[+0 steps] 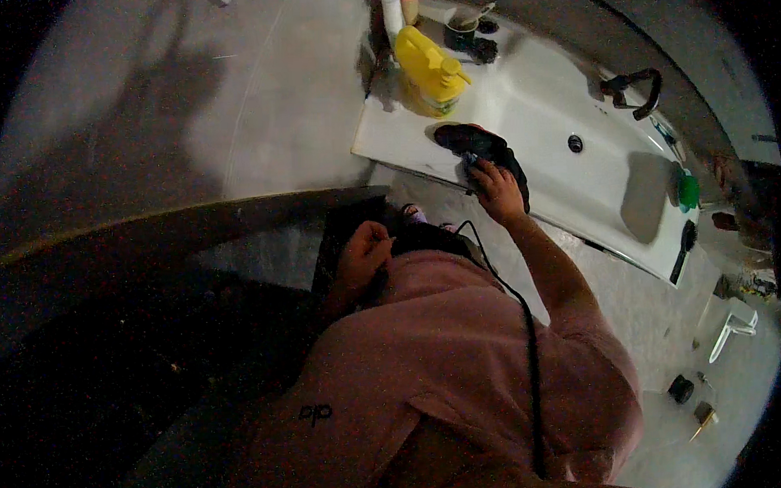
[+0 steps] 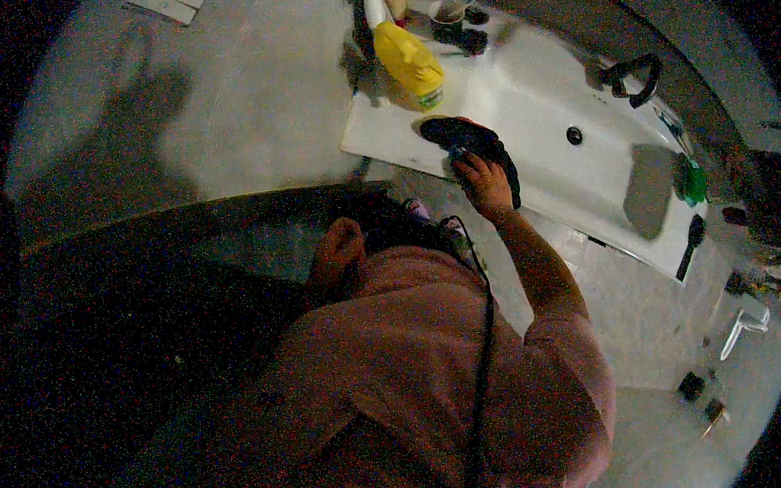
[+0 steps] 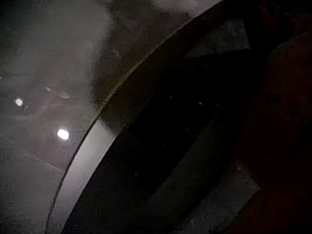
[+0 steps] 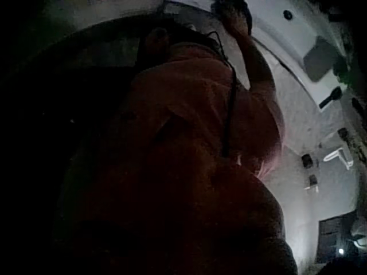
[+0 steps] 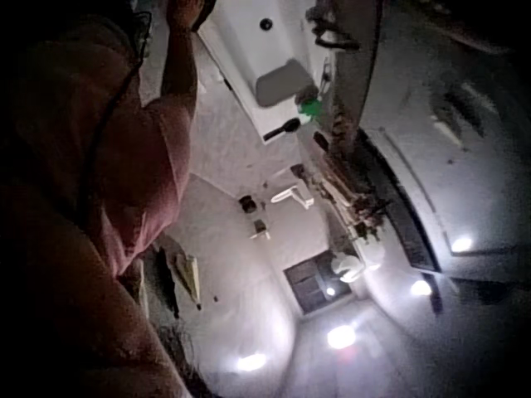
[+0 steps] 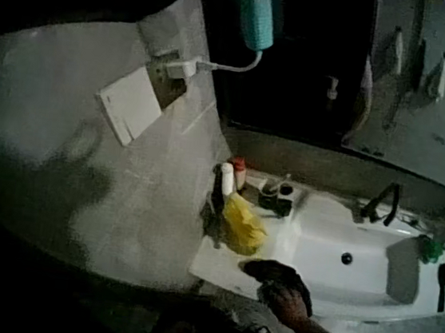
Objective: The person rinses and wrings out a blue cloth and a pink cloth in a bathroom sink, then opens a box to remove a tube and applies a substance to the blue cloth.
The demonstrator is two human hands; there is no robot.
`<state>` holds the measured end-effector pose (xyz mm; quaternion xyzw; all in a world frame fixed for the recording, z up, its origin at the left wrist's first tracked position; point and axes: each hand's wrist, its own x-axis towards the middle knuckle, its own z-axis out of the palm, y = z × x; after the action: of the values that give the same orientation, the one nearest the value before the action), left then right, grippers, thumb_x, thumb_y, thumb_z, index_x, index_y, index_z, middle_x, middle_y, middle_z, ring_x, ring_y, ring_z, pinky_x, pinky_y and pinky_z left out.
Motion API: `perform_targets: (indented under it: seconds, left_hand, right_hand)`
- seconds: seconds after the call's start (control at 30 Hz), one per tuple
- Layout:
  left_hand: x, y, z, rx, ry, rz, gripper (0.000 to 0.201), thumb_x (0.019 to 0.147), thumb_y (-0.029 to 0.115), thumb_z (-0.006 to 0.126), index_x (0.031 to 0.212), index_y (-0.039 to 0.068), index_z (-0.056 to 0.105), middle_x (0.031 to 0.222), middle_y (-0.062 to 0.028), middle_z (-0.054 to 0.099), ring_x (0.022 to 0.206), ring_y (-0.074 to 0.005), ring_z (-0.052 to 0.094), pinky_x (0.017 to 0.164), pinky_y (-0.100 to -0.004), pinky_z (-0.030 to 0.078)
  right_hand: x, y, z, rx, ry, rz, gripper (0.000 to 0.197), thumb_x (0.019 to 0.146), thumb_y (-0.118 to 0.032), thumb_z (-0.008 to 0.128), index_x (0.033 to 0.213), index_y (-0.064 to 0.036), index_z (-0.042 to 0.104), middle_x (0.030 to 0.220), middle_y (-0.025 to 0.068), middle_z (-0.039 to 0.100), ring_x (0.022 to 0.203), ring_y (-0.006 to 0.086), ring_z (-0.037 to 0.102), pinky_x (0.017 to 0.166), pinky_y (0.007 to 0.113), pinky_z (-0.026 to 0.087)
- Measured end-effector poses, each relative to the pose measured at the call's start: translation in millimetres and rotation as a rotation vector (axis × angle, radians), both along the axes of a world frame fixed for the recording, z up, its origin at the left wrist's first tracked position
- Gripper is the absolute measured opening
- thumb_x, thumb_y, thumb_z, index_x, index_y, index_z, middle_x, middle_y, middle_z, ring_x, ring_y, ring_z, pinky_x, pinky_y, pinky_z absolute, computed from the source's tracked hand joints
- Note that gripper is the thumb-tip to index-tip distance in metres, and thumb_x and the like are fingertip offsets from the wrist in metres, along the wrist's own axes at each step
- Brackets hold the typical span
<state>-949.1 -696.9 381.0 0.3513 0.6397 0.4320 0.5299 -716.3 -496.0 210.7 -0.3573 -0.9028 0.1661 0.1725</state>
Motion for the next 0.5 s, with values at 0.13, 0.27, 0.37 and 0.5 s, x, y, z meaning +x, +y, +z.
perform_targets:
  seconds: [0.13,0.27,0.37,0.5]
  left_hand:
    - [52,6,-4,-0.014,-0.009,0.029,0.010,0.087,0.010,0.053,0.093,0.005,0.047,0.074,-0.0026,0.049,0.065,-0.0100,0.051,0.059,-0.0249,0.042]
    - [106,0,-4,-0.046,0.005,0.047,0.011,0.086,0.010,0.053,0.093,0.004,0.048,0.075,-0.0039,0.052,0.063,-0.0110,0.052,0.057,-0.0255,0.042]
    - [148,-11,-4,-0.058,0.064,0.053,0.011,0.087,0.011,0.053,0.093,0.004,0.048,0.075,-0.0045,0.052,0.062,-0.0115,0.052,0.055,-0.0259,0.042]
    - [195,-25,-10,0.000,0.047,0.095,0.010,0.088,0.011,0.052,0.094,0.005,0.048,0.072,-0.0043,0.052,0.061,-0.0123,0.051,0.055,-0.0267,0.041]
  right_hand:
    - [57,8,-8,0.028,0.014,0.045,0.053,0.072,-0.012,0.065,0.122,-0.0166,0.049,0.131,0.0071,0.043,0.112,0.0317,0.045,0.093,0.044,0.038]
    - [105,17,-19,-0.258,0.183,-0.117,0.051,0.077,-0.015,0.064,0.124,-0.0083,0.046,0.116,0.0124,0.054,0.103,0.0290,0.053,0.086,0.038,0.044]
    - [137,26,-25,-0.834,0.614,-0.322,0.047,0.081,-0.023,0.061,0.123,-0.0055,0.048,0.103,0.0122,0.060,0.089,0.0242,0.057,0.079,0.033,0.046]
    - [177,33,4,-1.350,0.995,-0.415,0.046,0.084,-0.028,0.057,0.120,-0.0012,0.049,0.101,0.0113,0.059,0.086,0.0212,0.058,0.075,0.032,0.047]
